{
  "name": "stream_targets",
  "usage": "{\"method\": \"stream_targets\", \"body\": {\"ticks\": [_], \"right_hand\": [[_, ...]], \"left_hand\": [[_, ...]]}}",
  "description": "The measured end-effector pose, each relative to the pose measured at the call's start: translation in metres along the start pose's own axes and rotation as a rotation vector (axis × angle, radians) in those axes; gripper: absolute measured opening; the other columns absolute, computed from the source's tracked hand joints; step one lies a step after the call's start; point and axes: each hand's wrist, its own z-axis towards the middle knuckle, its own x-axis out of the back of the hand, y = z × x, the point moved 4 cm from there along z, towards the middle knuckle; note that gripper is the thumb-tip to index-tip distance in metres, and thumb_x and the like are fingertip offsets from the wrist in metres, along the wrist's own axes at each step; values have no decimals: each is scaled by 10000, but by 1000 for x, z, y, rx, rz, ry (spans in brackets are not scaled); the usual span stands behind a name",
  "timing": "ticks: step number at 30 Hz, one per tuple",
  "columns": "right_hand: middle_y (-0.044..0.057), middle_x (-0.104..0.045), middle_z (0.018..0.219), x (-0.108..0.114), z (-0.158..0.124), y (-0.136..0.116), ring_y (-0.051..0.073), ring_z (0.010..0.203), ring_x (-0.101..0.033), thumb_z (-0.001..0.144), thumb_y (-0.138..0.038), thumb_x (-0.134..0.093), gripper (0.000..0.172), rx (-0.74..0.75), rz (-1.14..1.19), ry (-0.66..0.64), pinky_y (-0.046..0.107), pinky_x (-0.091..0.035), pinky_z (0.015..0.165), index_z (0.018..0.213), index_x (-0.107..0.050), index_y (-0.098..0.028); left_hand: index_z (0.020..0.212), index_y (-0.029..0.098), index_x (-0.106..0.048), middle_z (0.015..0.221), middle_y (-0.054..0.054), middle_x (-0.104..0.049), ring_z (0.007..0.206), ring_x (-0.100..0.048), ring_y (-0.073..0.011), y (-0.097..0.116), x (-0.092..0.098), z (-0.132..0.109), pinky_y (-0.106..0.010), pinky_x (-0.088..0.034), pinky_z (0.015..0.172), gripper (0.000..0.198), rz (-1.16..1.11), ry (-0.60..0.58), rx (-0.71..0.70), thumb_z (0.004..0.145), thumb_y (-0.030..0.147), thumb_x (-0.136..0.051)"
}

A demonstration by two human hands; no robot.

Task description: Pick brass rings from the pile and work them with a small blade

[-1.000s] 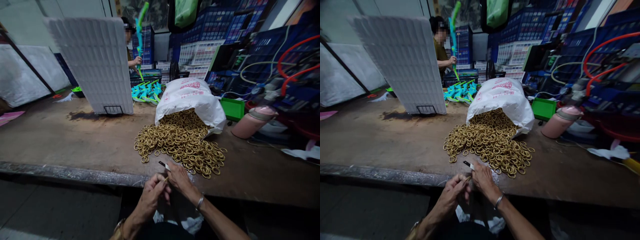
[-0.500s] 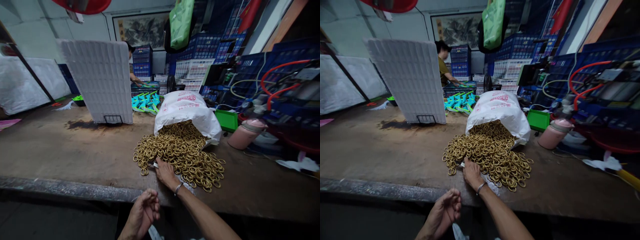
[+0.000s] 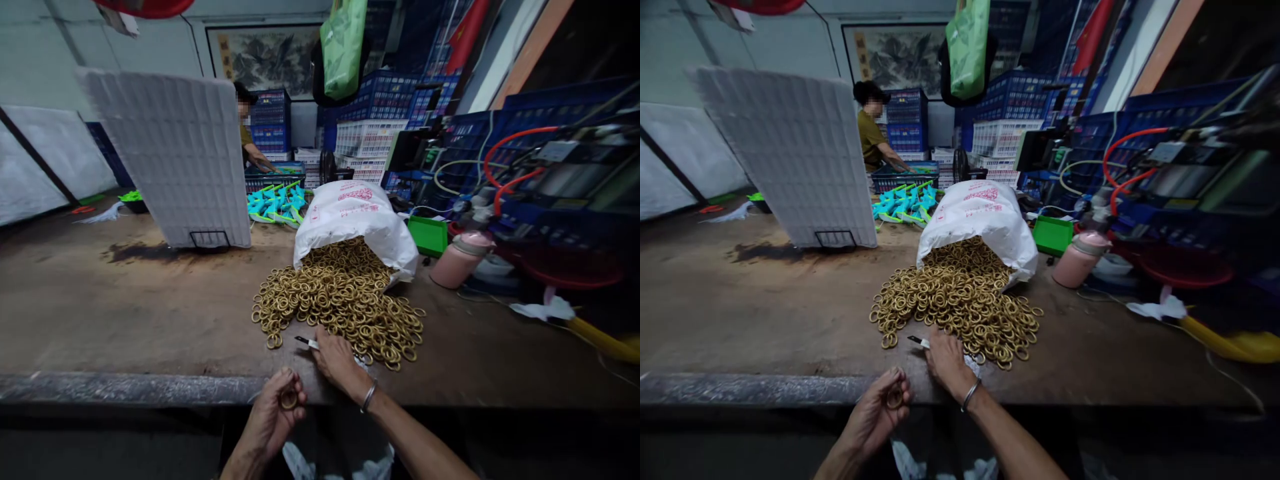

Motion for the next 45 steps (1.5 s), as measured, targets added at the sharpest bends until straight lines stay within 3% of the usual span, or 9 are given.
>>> {"method": "stream_targets", "body": {"ticks": [4,10,15,23,29,31,34,39,45], "right_hand": [[39,-579,770,4,-1,6,150,705,-522,768,-170,-401,219,59,180,15,242,-307,629,977,-466,-152],[-15,-517,716,26,-27,6,110,677,-476,777,-188,-381,79,141,675,51,215,-337,618,778,-461,-189],[-32,-478,692,26,-46,5,103,633,-458,794,-280,-406,94,196,893,-62,220,-361,593,794,-435,-191],[-74,-461,538,-6,-46,11,79,475,-432,765,-303,-453,141,-90,1193,-111,191,-333,471,851,-446,-191],[-84,-342,408,-11,-45,6,52,336,-281,794,-495,-358,382,-222,1235,-214,186,-220,349,581,-438,-187],[-87,-315,402,-12,-44,5,47,325,-249,787,-514,-354,411,-254,1249,-231,187,-189,333,543,-420,-191],[-74,-371,437,-8,-40,4,53,391,-315,754,-448,-440,329,-235,1238,-146,183,-253,386,561,-438,-182],[-59,-425,537,3,-36,-2,71,499,-368,694,-386,-508,230,-206,1193,-87,199,-305,473,632,-468,-167],[-49,-438,525,4,-35,-4,83,492,-379,733,-365,-413,222,-160,1152,-110,213,-316,485,632,-464,-175]], "left_hand": [[733,166,-485,558,60,-469,468,-461,-61,0,0,3,-163,-324,404,264,147,38,-65,649,340,-665],[894,177,-505,574,59,-487,424,-414,-56,1,-13,5,-157,-265,360,396,339,40,-129,630,437,-644],[670,157,-477,545,57,-450,385,-326,-29,-8,-23,5,-161,-221,355,350,418,-79,-100,661,484,-601],[619,175,-437,457,84,-356,379,-266,-45,-5,-23,6,-182,-225,388,302,609,-9,-250,726,435,-548],[589,166,-519,531,29,-487,525,-414,-98,9,-34,-4,-211,-325,545,248,847,18,-536,753,352,-531],[594,165,-532,545,19,-518,533,-431,-102,8,-35,-5,-210,-329,547,245,829,-5,-509,750,354,-536],[640,163,-533,552,21,-523,486,-416,-82,1,-32,-1,-197,-320,492,243,708,-62,-354,752,379,-530],[657,176,-470,462,82,-377,335,-228,-32,-12,-20,8,-177,-166,344,275,544,-122,-115,751,431,-517],[673,165,-461,505,76,-404,343,-222,-13,-12,-20,5,-160,-154,343,309,439,-158,-99,740,460,-525]]}}
